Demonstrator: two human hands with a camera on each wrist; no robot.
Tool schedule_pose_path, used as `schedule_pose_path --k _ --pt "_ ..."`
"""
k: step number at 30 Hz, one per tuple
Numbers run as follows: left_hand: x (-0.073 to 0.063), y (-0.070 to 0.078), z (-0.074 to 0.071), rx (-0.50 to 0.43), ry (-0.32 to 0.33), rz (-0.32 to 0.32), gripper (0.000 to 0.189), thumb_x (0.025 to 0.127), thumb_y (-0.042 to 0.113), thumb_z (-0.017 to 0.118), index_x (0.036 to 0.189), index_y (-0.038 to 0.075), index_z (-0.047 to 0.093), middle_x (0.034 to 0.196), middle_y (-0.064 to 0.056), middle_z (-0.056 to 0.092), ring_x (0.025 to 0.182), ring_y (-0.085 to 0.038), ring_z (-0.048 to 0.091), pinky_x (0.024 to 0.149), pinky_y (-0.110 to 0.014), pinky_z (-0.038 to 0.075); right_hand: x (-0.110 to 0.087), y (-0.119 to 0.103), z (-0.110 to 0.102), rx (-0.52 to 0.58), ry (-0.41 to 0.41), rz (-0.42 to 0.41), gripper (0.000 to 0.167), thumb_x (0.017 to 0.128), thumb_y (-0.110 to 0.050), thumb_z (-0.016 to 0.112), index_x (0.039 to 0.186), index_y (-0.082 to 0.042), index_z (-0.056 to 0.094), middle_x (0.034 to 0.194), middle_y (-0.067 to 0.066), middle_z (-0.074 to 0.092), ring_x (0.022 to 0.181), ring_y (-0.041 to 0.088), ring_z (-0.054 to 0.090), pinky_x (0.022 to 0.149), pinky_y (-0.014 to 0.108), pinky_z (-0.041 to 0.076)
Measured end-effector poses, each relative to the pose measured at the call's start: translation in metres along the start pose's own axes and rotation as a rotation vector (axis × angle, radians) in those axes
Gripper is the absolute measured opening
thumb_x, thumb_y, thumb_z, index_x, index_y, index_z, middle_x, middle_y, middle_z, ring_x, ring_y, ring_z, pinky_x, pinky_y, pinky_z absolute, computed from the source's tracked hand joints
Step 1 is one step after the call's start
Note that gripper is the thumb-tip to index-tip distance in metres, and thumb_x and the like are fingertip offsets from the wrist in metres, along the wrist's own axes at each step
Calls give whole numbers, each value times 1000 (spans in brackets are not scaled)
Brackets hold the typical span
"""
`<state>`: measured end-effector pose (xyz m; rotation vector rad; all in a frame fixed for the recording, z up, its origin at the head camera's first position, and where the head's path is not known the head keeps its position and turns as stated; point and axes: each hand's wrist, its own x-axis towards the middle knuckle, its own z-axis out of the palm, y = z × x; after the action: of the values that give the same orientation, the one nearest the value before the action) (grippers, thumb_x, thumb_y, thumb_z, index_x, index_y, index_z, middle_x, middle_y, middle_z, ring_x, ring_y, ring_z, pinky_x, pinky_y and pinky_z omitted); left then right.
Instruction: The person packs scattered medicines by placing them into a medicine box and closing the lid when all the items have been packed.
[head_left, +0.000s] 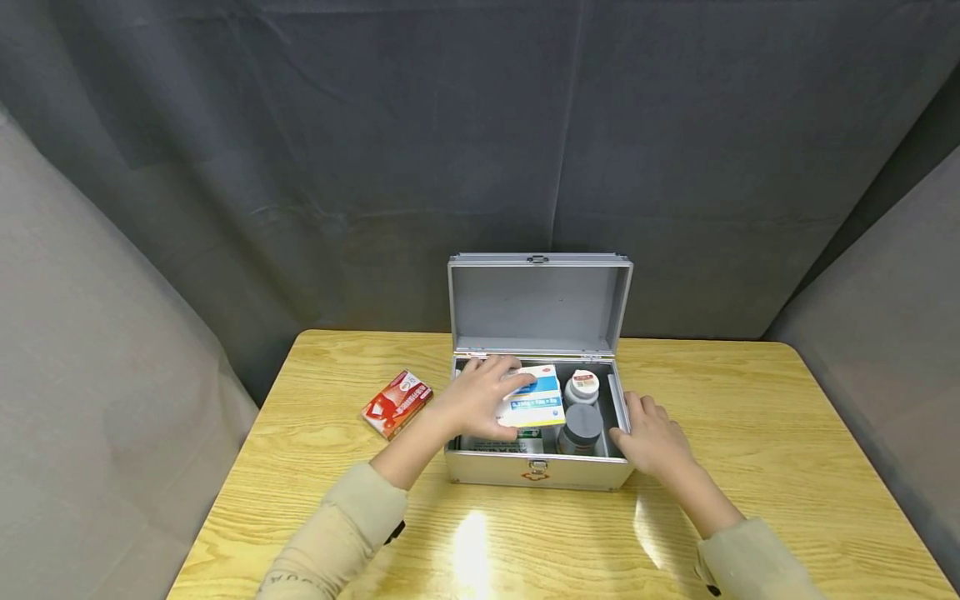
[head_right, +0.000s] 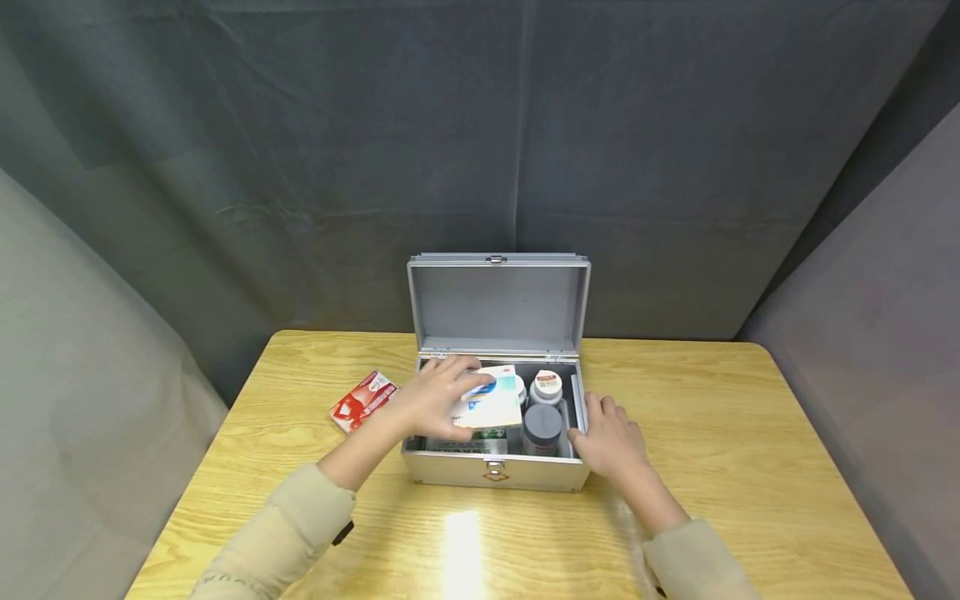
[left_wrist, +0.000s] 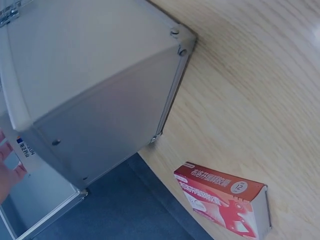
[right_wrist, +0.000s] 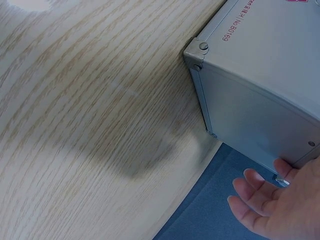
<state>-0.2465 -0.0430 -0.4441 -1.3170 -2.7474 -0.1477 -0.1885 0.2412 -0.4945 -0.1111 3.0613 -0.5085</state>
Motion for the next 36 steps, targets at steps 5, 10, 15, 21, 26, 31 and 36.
schedule_pose_path --k 5,10,15,21,26,31,36 --pt "0 2 7 4 -58 -5 78 65 54 68 135 28 42 134 -2 39 118 -18 38 90 -40 36 -1 -1 -1 2 -6 4 63 84 -30 52 132 5 31 112 28 45 98 42 47 70 56 42" --pt "-1 1 12 12 -92 5 76 65 53 69 132 27 45 129 -1 41 111 -16 40 85 -37 38 -1 -1 -1 8 -10 5 63 84 -30 52 132 5 31 113 28 44 99 43 47 71 56 42" --pt "-4 -2 15 -17 -105 17 75 63 51 70 130 26 47 125 0 44 109 -16 41 84 -35 38 0 -1 -1 12 0 8 63 83 -30 52 131 5 32 114 29 44 100 44 47 71 57 42" --pt "-8 -8 17 -81 -120 27 72 65 48 70 130 26 48 122 1 46 105 -14 41 82 -32 39 -1 -1 -1 13 4 6 62 82 -29 52 130 5 33 112 28 45 99 43 47 70 56 43" --pt "-10 -12 19 -102 -162 14 71 67 48 70 131 26 47 123 2 45 106 -13 42 82 -31 39 -1 -2 -1 9 3 0 61 83 -30 51 130 5 32 112 29 45 99 44 47 70 57 43" --pt "-9 -14 20 -111 -192 2 69 68 47 70 130 26 48 123 1 47 107 -14 43 83 -32 40 -1 -2 -2 6 3 3 61 83 -29 52 130 5 32 112 29 45 99 44 47 71 57 42" --pt "-9 -14 24 -79 -237 -19 69 68 48 70 130 27 49 123 2 48 106 -14 44 84 -32 41 -1 -2 -3 0 -3 3 61 83 -30 52 130 5 32 112 29 45 99 44 47 71 57 42"
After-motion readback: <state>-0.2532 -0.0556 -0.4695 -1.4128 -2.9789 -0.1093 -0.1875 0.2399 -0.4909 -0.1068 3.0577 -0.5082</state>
